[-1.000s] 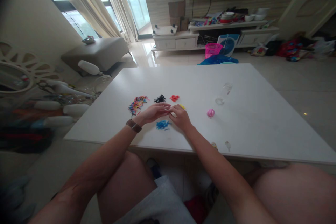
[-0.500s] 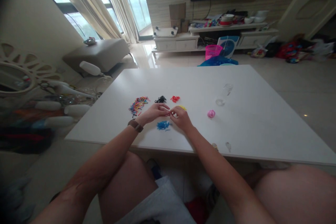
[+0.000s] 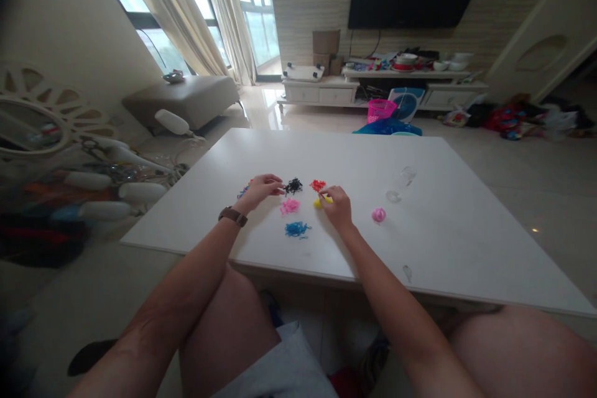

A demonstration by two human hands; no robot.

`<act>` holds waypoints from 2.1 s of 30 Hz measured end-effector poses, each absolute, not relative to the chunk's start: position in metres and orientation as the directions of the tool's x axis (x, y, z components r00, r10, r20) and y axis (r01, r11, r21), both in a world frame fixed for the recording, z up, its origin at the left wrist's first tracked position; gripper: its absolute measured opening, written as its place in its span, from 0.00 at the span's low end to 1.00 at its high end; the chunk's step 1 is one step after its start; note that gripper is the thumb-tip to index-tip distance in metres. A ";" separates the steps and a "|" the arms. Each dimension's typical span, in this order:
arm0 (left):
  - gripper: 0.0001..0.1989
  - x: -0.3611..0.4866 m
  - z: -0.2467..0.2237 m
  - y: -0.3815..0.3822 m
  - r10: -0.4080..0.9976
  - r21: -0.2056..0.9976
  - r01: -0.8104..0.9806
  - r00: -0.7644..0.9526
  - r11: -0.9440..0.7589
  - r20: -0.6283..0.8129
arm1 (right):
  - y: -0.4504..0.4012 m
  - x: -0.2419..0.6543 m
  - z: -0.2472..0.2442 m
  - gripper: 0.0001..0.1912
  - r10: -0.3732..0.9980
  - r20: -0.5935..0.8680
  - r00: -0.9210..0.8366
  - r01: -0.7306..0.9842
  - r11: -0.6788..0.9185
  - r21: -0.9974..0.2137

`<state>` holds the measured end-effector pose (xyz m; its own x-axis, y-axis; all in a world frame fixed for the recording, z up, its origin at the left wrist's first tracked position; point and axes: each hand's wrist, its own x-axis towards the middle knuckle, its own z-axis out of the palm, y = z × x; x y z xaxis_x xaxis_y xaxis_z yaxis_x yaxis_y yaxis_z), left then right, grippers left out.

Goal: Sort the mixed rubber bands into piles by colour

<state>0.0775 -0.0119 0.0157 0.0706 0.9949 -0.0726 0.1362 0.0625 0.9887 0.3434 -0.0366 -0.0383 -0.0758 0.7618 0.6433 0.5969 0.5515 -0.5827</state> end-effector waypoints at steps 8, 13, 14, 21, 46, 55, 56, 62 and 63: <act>0.10 -0.013 -0.002 -0.001 0.924 0.803 0.567 -0.378 0.182 0.058 | 0.022 0.349 -0.043 0.08 0.837 0.546 0.035 0.699 0.371 -0.612; 0.06 -0.019 -0.004 -0.004 0.941 0.800 0.569 -0.337 0.191 0.015 | 0.028 0.349 -0.046 0.07 0.872 0.485 0.070 0.754 0.272 -0.598; 0.06 -0.018 -0.002 -0.004 0.947 0.804 0.566 -0.320 0.184 0.009 | 0.027 0.350 -0.045 0.06 0.878 0.474 0.075 0.771 0.250 -0.585; 0.03 -0.025 0.004 -0.004 0.962 0.749 0.631 -0.273 0.201 -0.028 | -0.006 0.353 -0.031 0.07 0.833 0.547 0.085 0.773 0.291 -0.563; 0.06 -0.038 0.001 -0.004 0.978 0.634 0.745 -0.141 0.207 -0.153 | -0.050 0.344 -0.052 0.07 0.779 0.622 0.080 0.675 0.417 -0.609; 0.08 -0.035 0.000 -0.005 0.980 0.641 0.744 -0.098 0.187 -0.173 | -0.049 0.345 -0.054 0.07 0.786 0.613 0.074 0.664 0.420 -0.619; 0.08 -0.036 0.000 -0.005 0.979 0.641 0.742 -0.110 0.195 -0.171 | -0.049 0.345 -0.054 0.07 0.787 0.612 0.074 0.663 0.420 -0.620; 0.07 -0.037 0.003 -0.005 0.981 0.605 0.772 -0.158 0.194 -0.113 | -0.049 0.345 -0.054 0.07 0.794 0.603 0.079 0.659 0.412 -0.629; 0.07 -0.037 0.004 -0.005 0.982 0.598 0.779 -0.159 0.190 -0.104 | -0.049 0.345 -0.054 0.07 0.795 0.601 0.079 0.658 0.411 -0.630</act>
